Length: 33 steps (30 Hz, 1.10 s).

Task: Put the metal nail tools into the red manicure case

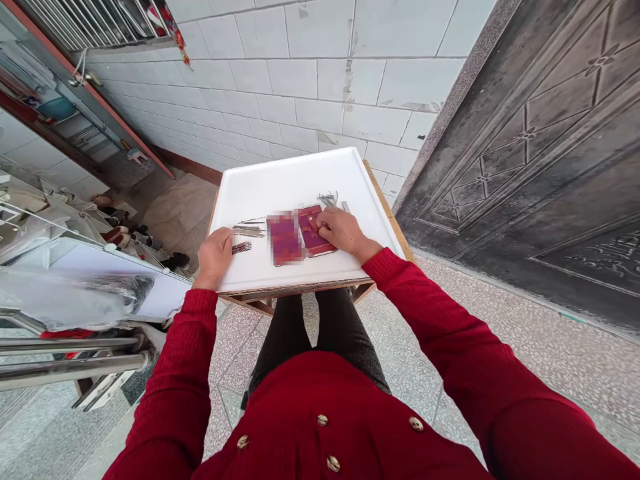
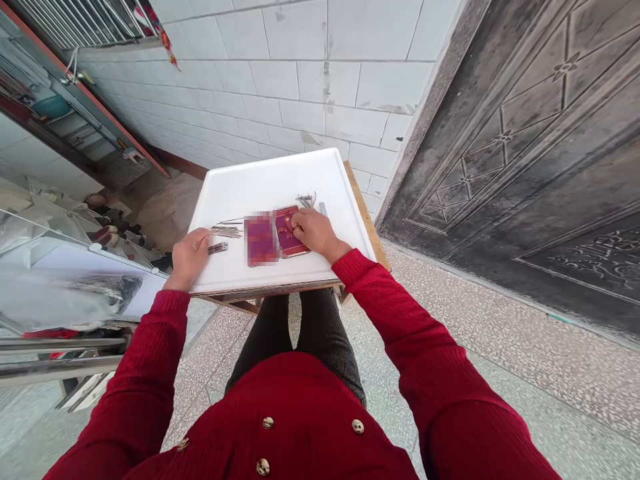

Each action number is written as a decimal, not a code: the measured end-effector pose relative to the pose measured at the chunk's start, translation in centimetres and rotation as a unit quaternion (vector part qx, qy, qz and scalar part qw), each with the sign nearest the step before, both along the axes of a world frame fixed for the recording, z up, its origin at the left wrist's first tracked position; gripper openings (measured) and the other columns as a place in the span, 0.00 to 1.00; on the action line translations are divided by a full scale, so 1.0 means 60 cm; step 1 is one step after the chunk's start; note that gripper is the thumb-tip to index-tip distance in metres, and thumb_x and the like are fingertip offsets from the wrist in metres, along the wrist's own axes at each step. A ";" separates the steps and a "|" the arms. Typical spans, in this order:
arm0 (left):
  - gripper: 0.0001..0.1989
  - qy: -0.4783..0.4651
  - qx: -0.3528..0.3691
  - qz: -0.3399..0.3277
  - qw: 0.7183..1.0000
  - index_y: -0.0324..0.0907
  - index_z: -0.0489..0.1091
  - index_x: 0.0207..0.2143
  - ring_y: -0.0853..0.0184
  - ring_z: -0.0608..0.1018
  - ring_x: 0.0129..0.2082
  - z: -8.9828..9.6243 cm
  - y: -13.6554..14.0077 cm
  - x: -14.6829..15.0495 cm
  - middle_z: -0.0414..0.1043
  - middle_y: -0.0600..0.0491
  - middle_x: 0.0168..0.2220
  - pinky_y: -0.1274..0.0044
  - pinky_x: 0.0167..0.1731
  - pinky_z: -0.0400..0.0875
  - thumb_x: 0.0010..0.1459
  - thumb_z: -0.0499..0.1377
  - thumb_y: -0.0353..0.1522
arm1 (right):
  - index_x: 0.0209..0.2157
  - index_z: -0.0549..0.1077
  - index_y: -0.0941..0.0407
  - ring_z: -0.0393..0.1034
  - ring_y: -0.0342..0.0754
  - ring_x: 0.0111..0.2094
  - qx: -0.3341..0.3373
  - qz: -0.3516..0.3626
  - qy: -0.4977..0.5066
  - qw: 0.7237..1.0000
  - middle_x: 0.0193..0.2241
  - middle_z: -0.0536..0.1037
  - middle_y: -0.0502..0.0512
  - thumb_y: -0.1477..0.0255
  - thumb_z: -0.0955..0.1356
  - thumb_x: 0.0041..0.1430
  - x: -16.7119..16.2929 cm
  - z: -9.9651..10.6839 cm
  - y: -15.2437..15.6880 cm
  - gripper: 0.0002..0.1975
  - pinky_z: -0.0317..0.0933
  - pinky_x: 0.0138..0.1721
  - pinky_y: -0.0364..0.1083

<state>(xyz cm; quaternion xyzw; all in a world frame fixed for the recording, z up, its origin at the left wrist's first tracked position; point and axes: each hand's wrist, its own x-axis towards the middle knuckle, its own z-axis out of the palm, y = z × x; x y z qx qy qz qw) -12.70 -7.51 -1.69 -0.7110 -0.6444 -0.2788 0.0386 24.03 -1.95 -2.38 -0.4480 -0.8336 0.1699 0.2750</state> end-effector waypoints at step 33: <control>0.18 -0.012 -0.045 -0.079 0.996 0.46 0.76 0.57 0.54 0.75 0.63 -0.022 -0.091 0.013 0.79 0.48 0.57 0.56 0.64 0.70 0.73 0.50 0.34 | 0.35 0.78 0.53 0.72 0.52 0.34 0.016 -0.033 0.036 0.999 0.35 0.81 0.56 0.71 0.66 0.61 -0.023 0.027 -0.018 0.07 0.64 0.36 0.49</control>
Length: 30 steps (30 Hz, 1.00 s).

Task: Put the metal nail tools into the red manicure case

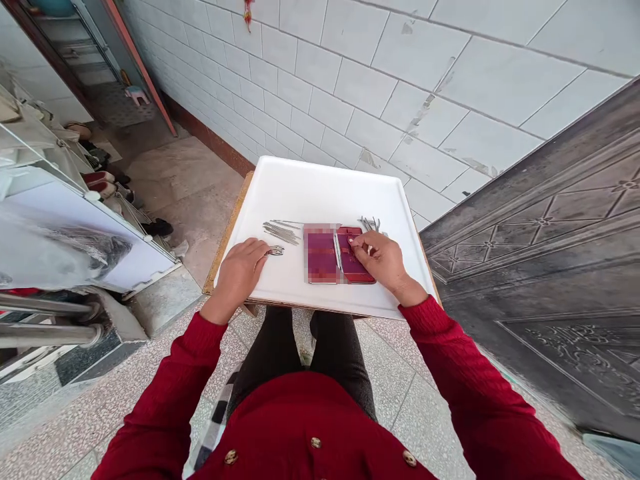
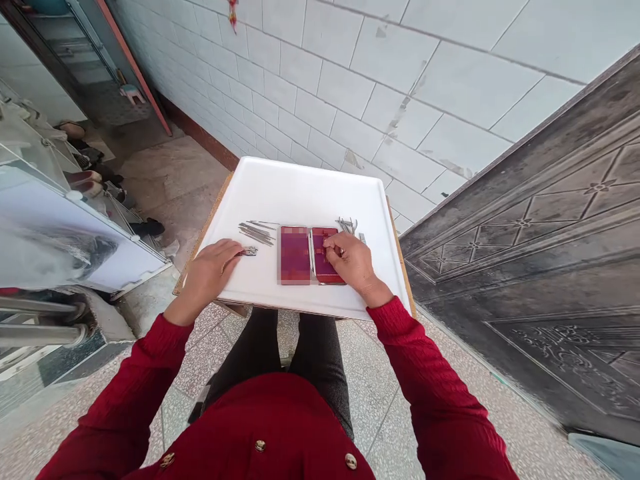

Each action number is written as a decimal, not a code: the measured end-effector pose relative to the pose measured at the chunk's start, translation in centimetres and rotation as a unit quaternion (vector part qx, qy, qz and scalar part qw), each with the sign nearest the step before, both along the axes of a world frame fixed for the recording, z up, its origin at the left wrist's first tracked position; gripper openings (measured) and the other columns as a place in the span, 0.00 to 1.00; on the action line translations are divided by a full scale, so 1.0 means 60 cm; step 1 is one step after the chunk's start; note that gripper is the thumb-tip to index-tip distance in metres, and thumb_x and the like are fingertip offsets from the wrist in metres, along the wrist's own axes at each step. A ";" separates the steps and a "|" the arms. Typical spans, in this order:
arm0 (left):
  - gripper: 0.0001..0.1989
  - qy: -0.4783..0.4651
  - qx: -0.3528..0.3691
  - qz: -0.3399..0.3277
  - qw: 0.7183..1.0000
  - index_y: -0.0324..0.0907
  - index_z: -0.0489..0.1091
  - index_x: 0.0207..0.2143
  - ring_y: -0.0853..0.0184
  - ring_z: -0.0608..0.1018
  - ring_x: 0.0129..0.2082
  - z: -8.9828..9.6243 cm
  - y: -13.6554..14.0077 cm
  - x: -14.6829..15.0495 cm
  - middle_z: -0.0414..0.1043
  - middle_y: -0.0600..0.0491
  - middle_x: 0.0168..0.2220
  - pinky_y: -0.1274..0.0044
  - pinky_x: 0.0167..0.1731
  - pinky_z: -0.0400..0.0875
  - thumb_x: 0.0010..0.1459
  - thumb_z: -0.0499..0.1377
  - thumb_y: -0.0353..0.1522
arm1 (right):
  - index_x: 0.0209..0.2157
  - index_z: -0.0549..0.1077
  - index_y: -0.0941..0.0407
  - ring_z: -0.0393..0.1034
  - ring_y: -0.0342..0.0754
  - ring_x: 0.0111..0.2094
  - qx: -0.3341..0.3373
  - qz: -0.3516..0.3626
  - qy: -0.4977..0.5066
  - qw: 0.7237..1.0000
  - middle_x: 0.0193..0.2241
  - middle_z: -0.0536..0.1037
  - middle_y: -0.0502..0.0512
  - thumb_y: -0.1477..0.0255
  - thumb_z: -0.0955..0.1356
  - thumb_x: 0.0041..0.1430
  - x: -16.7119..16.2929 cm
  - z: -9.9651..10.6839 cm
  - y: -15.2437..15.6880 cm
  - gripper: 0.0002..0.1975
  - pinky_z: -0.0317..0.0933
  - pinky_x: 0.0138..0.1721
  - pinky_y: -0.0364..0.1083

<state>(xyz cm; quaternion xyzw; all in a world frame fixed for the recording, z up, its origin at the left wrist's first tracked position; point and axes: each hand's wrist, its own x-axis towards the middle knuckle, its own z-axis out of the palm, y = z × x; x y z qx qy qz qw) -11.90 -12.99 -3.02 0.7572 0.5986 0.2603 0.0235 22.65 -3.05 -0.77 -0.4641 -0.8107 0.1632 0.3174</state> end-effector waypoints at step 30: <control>0.19 -0.007 0.056 0.022 0.998 0.42 0.78 0.52 0.54 0.78 0.58 -0.012 -0.007 -0.002 0.79 0.45 0.56 0.59 0.59 0.75 0.75 0.47 0.32 | 0.40 0.83 0.56 0.73 0.50 0.41 -0.057 0.074 -0.303 0.948 0.44 0.83 0.56 0.78 0.65 0.65 -0.253 0.086 0.087 0.14 0.55 0.33 0.47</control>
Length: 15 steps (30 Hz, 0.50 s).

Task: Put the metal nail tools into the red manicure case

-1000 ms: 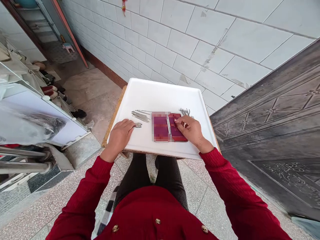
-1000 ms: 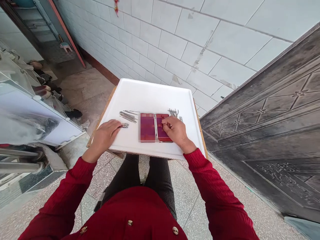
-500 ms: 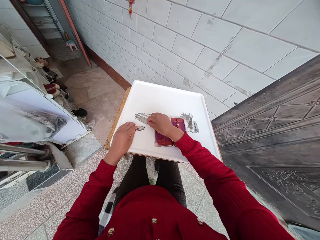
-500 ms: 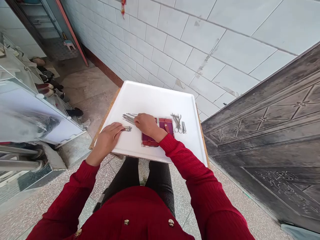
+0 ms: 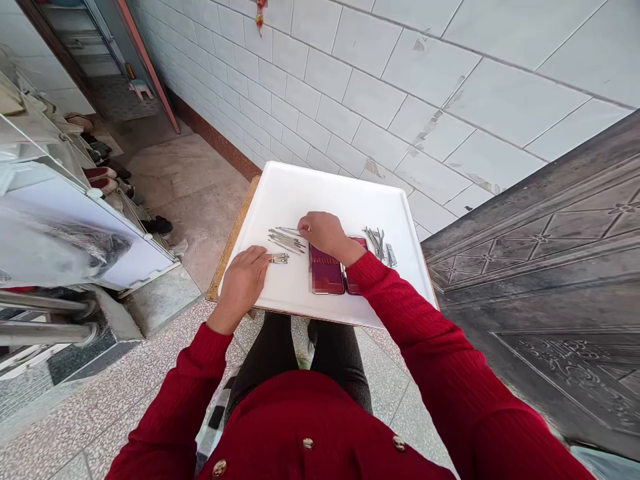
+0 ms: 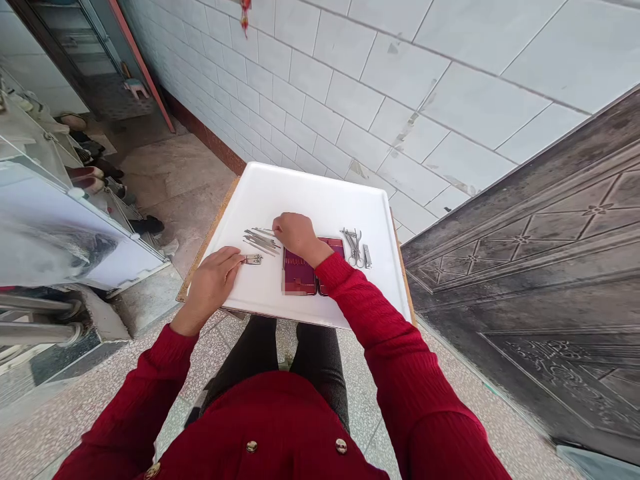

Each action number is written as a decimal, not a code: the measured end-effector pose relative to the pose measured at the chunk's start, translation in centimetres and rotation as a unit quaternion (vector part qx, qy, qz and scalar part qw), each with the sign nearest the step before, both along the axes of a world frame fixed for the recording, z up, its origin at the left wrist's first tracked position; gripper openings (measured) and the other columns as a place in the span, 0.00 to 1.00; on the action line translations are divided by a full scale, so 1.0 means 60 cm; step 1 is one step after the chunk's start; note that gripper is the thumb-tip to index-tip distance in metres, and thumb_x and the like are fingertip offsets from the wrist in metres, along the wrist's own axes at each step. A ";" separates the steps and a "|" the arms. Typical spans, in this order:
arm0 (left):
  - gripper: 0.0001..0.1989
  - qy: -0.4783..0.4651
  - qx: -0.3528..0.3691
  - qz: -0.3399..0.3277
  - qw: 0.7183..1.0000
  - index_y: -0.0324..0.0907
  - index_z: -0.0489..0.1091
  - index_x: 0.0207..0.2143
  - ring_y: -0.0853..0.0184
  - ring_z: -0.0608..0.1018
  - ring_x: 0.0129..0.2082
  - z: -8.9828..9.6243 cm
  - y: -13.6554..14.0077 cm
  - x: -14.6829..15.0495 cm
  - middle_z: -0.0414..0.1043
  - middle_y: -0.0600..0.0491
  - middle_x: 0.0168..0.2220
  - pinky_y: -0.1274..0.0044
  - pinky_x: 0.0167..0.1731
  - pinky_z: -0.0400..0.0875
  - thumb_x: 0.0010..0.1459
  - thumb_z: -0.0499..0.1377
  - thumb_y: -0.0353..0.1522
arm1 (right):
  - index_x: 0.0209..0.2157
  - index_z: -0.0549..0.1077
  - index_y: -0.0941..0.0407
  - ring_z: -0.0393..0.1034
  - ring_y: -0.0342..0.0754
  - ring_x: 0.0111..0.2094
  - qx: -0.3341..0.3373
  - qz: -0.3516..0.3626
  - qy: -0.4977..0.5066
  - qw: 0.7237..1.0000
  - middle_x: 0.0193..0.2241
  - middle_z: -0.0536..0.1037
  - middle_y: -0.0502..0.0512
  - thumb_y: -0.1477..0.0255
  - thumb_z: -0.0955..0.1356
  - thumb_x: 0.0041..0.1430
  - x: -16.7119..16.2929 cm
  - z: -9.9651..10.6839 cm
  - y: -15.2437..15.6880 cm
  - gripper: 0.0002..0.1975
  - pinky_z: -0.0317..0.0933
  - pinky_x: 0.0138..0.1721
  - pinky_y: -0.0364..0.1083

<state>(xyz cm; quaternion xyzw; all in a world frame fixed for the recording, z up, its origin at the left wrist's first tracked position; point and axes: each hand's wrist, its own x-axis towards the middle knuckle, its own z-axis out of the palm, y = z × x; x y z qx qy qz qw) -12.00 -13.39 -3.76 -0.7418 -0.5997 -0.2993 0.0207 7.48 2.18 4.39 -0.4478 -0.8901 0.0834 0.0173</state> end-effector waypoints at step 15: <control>0.16 0.013 0.036 0.014 0.999 0.40 0.78 0.47 0.54 0.80 0.53 -0.003 -0.001 0.004 0.81 0.44 0.52 0.61 0.54 0.77 0.75 0.50 0.32 | 0.39 0.83 0.55 0.75 0.49 0.40 -0.053 0.058 -0.051 0.996 0.42 0.85 0.54 0.75 0.68 0.66 -0.042 0.009 -0.045 0.10 0.52 0.33 0.45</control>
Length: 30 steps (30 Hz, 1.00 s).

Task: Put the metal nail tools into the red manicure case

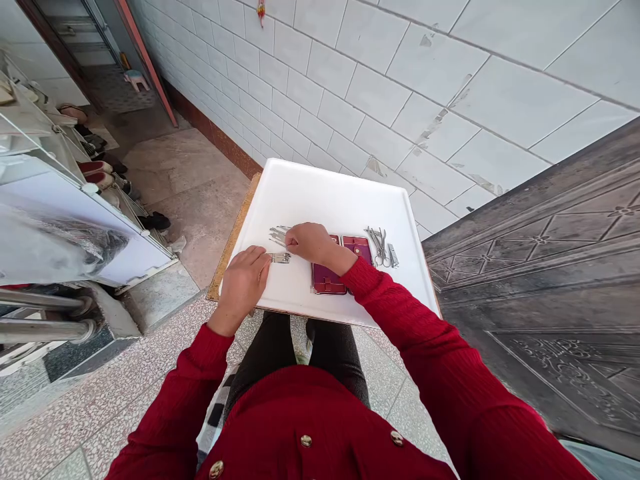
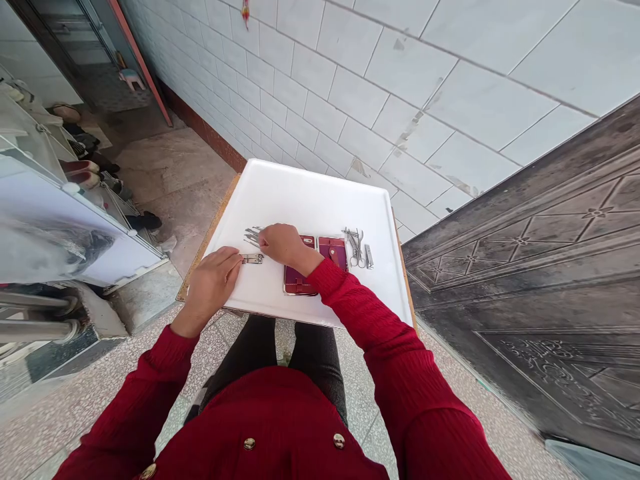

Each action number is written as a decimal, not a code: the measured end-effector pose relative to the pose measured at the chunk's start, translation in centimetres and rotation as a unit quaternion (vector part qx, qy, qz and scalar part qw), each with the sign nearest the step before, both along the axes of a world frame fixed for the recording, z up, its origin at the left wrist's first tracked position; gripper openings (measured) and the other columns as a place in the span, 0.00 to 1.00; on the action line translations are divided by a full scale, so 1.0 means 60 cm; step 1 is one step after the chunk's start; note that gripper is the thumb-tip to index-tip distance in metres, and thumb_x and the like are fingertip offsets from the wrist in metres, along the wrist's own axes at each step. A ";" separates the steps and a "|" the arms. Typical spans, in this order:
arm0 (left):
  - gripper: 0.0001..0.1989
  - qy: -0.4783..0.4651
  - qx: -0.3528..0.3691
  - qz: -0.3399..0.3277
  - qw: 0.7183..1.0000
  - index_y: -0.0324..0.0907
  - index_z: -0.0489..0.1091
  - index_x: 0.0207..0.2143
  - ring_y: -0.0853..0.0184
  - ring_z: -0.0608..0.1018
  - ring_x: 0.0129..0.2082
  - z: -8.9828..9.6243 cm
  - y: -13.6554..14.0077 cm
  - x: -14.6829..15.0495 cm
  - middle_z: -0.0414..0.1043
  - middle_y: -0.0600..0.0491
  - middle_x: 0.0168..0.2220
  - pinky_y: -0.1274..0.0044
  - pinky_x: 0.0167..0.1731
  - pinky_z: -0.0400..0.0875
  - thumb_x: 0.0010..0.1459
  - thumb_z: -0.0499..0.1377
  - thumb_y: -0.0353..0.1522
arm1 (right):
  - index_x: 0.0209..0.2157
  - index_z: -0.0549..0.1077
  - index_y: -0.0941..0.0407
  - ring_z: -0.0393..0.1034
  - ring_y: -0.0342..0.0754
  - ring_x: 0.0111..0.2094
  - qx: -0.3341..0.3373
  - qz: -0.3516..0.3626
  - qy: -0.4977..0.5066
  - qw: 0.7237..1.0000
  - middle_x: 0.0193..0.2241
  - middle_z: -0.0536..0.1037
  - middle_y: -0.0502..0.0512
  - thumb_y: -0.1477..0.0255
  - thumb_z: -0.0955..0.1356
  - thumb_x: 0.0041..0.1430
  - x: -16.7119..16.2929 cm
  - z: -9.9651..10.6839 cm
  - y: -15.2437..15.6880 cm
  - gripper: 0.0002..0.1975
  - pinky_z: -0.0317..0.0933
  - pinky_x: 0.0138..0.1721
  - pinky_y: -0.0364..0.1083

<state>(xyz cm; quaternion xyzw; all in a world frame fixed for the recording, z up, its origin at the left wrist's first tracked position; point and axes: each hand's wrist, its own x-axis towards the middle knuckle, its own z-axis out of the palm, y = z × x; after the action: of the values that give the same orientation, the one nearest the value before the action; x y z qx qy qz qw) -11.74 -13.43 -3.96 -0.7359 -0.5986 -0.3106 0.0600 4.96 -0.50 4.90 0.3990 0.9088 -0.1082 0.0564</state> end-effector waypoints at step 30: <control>0.16 0.007 -0.002 0.002 1.000 0.41 0.78 0.46 0.56 0.81 0.52 0.006 -0.002 0.003 0.81 0.45 0.51 0.63 0.52 0.78 0.75 0.50 0.32 | 0.38 0.83 0.55 0.77 0.48 0.37 -0.026 -0.053 -0.006 0.998 0.38 0.86 0.53 0.76 0.68 0.62 -0.004 -0.004 0.018 0.10 0.57 0.33 0.44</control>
<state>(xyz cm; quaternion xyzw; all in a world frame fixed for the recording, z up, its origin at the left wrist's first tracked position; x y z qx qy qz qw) -11.57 -13.56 -3.63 -0.7372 -0.5999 -0.3043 0.0636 4.72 0.56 4.64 0.4456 0.8829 -0.1325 0.0660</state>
